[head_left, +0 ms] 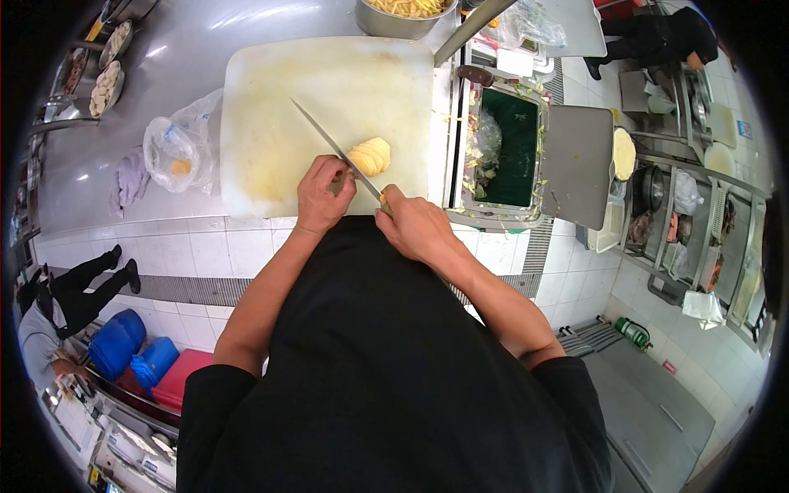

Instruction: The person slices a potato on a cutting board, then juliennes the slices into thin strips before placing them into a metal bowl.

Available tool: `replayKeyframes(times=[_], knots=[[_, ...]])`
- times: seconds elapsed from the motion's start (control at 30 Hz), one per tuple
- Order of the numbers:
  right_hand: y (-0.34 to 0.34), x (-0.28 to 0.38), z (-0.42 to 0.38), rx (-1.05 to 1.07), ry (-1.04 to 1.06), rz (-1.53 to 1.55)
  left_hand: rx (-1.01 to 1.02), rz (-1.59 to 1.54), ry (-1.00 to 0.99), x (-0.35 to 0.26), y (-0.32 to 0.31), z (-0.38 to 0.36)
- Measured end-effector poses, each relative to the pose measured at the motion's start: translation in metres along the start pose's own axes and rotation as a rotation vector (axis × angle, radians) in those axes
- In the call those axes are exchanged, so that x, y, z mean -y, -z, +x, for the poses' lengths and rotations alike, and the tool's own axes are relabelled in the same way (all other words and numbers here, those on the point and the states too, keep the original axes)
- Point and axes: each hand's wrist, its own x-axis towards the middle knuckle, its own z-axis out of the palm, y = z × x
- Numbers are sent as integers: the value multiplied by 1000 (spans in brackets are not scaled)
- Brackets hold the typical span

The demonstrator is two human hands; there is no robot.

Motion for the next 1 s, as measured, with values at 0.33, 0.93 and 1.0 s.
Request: replayKeyframes(times=[0.33, 0.93, 1.0], knots=[[-35, -13, 35, -81, 51, 37, -22, -35, 20, -2, -1, -1], [17, -29, -5, 57, -115, 233, -22, -7, -19, -3, -1, -3], [18, -35, -16, 67, -119, 236, -10, -6, -22, -1, 0, -3]])
